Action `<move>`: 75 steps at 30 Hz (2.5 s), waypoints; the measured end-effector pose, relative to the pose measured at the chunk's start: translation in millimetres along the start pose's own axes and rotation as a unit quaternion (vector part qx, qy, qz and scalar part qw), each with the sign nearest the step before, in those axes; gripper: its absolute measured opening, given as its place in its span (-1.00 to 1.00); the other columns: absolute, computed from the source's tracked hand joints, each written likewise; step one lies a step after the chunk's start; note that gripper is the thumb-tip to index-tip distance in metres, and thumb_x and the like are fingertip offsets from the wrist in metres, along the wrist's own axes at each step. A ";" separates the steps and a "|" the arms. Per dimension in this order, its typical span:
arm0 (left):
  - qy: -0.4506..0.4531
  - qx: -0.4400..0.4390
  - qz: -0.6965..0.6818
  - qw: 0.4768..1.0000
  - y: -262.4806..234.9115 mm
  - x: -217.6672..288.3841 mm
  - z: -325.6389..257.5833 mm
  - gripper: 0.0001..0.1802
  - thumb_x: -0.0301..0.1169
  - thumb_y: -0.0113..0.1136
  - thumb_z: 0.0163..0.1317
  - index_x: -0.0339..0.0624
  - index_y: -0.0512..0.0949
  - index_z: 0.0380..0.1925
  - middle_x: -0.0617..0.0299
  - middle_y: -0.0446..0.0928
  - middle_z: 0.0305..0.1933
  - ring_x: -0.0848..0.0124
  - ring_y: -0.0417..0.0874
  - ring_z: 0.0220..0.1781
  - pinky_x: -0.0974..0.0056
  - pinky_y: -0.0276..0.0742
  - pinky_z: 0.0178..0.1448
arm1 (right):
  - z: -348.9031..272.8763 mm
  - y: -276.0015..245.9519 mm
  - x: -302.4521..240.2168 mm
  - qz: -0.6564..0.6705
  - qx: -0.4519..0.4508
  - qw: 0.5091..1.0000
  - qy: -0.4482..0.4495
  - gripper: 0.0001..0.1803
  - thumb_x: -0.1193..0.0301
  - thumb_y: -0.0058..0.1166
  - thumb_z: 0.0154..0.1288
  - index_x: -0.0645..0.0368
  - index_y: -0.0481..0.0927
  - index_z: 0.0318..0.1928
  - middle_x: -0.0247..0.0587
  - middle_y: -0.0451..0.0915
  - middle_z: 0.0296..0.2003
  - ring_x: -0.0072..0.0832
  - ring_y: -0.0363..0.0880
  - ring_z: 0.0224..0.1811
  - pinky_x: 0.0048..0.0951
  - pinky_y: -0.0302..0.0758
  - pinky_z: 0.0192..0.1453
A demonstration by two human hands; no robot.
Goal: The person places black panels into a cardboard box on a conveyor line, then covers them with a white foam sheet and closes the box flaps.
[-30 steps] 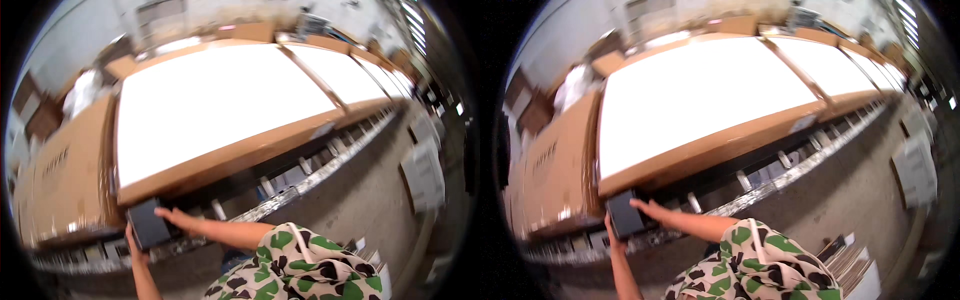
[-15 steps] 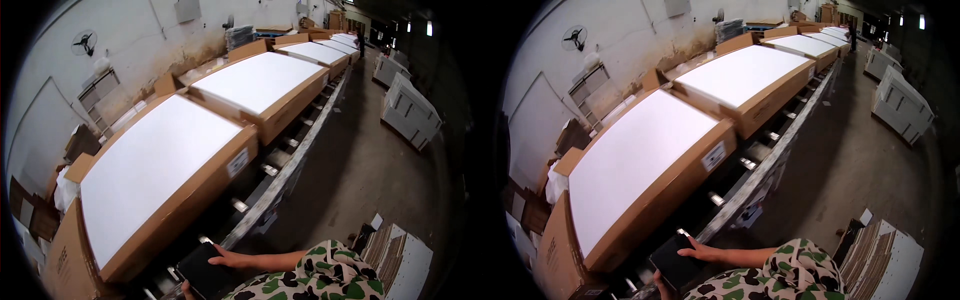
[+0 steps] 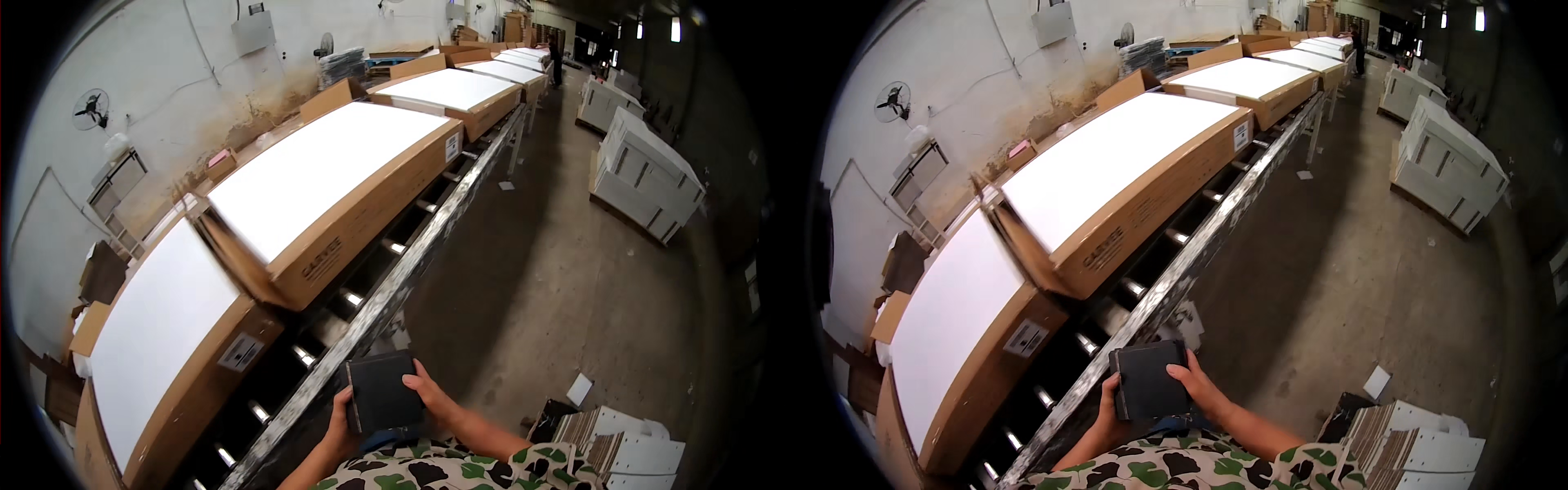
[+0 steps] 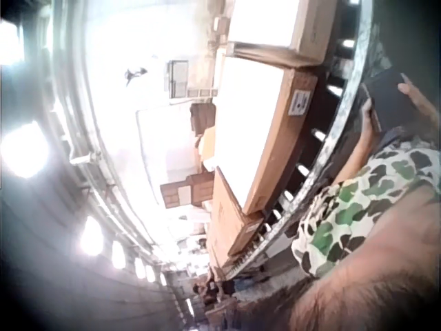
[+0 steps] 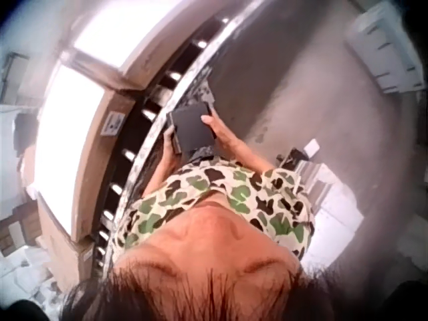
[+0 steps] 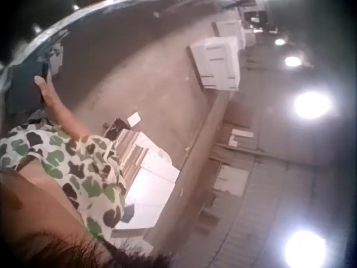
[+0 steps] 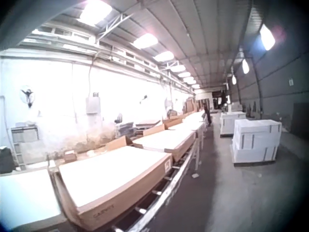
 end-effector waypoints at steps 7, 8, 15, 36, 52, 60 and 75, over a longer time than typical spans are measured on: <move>-0.028 -0.066 0.050 0.996 101.0 34.1 141.7 -0.35 0.14 0.00 0.15 -0.12 0.40 0.07 0.19 0.54 -0.09 0.31 0.58 -0.08 0.20 0.53 -0.09 | 83.8 -114.1 -73.0 0.068 0.039 0.997 0.016 -0.36 0.13 -0.04 0.27 0.13 0.16 0.27 -0.16 0.38 0.03 -0.44 0.42 0.05 -0.40 0.46 0.07; -0.034 -0.056 0.060 0.996 108.5 36.0 167.2 -0.29 0.17 -0.01 0.15 -0.15 0.38 0.11 0.14 0.52 -0.02 0.30 0.56 -0.03 0.18 0.49 0.01 | 100.1 -128.5 -87.9 0.059 0.041 0.997 0.017 -0.36 0.13 -0.04 0.27 0.13 0.16 0.27 -0.16 0.38 0.03 -0.44 0.42 0.05 -0.40 0.46 0.07; -0.021 -0.170 0.082 0.982 226.3 97.0 319.1 -0.29 -0.01 -0.02 0.22 -0.02 0.09 0.32 0.13 0.33 0.17 0.33 0.44 0.11 0.24 0.45 0.10 | 194.4 -249.4 -212.4 0.018 0.139 0.990 0.014 -0.36 0.09 0.00 0.23 0.24 0.27 0.21 -0.18 0.44 0.04 -0.42 0.44 0.06 -0.41 0.41 0.15; 0.077 -0.014 0.083 0.993 493.8 191.6 705.6 -0.27 0.11 0.04 0.14 -0.10 0.26 0.21 0.18 0.39 0.13 0.35 0.41 0.12 0.29 0.27 0.23 | 502.3 -526.4 -510.6 0.037 0.053 0.992 0.108 -0.44 0.08 0.09 0.18 0.27 0.48 0.03 -0.12 0.58 -0.11 -0.37 0.57 -0.12 -0.37 0.54 -0.02; 0.156 0.102 0.253 0.949 509.3 196.0 772.1 -0.09 0.17 0.06 0.20 -0.35 0.14 0.30 0.00 0.29 0.28 0.25 0.28 0.32 0.25 0.19 0.34 | 618.6 -613.6 -555.5 -0.301 0.033 0.950 0.081 -0.34 0.10 0.13 0.19 0.32 0.38 0.17 -0.11 0.52 -0.02 -0.40 0.49 -0.02 -0.45 0.41 0.07; 0.403 0.151 0.374 0.822 429.3 241.1 592.5 -0.71 -0.37 0.27 0.17 -0.23 0.59 -0.12 0.16 0.60 -0.12 0.45 0.58 -0.07 0.37 0.48 0.03 | 604.1 -444.6 -590.2 -0.404 -0.010 0.886 -0.227 -0.55 0.29 0.15 0.26 0.35 0.49 0.05 -0.11 0.59 -0.15 -0.50 0.52 -0.12 -0.50 0.43 0.02; 0.441 0.593 0.559 0.377 208.6 301.1 434.4 -0.48 -0.04 0.06 0.24 -0.28 0.52 -0.05 -0.14 0.43 0.11 -0.05 0.36 0.21 0.01 0.22 0.28 | 829.2 -327.5 -522.9 -0.822 0.008 0.500 -0.273 -0.58 0.22 -0.06 0.21 0.45 0.52 -0.28 0.33 0.55 -0.27 0.17 0.53 -0.15 0.00 0.46 -0.03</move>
Point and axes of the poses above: each hand's wrist, its own z-axis towards the middle knuckle, its own y-axis out of the palm, x = y × z, the point moved 2 cm from there along z, towards the middle knuckle
